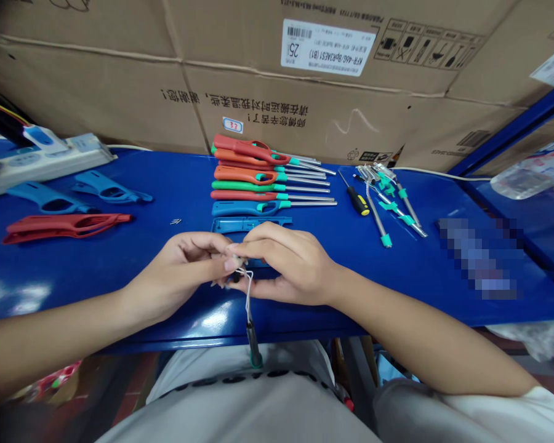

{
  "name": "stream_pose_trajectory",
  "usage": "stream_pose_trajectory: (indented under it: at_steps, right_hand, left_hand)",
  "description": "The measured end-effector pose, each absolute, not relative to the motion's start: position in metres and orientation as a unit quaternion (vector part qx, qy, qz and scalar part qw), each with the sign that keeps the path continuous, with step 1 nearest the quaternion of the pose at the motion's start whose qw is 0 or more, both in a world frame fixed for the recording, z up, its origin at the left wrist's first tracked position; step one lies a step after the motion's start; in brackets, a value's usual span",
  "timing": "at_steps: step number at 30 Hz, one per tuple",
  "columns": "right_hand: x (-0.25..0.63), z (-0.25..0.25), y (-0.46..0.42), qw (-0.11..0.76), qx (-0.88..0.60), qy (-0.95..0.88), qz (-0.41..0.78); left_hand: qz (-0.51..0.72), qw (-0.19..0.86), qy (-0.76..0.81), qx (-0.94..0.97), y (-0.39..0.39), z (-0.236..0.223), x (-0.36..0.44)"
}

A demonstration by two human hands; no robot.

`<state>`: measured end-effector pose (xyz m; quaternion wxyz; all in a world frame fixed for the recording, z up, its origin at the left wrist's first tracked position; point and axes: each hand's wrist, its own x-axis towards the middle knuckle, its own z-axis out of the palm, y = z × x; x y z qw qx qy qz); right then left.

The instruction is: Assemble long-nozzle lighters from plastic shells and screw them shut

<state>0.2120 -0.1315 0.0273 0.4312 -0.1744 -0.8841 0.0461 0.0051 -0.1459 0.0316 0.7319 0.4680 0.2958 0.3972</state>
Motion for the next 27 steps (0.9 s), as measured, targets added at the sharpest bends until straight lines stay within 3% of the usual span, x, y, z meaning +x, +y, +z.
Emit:
stream_pose_trajectory:
  at_steps: [27]
  right_hand:
    - [0.2157, 0.0347, -0.1324, 0.459, -0.196, -0.866, 0.028]
  left_hand:
    - [0.373, 0.704, 0.291, 0.530, -0.1449, 0.0361, 0.0060]
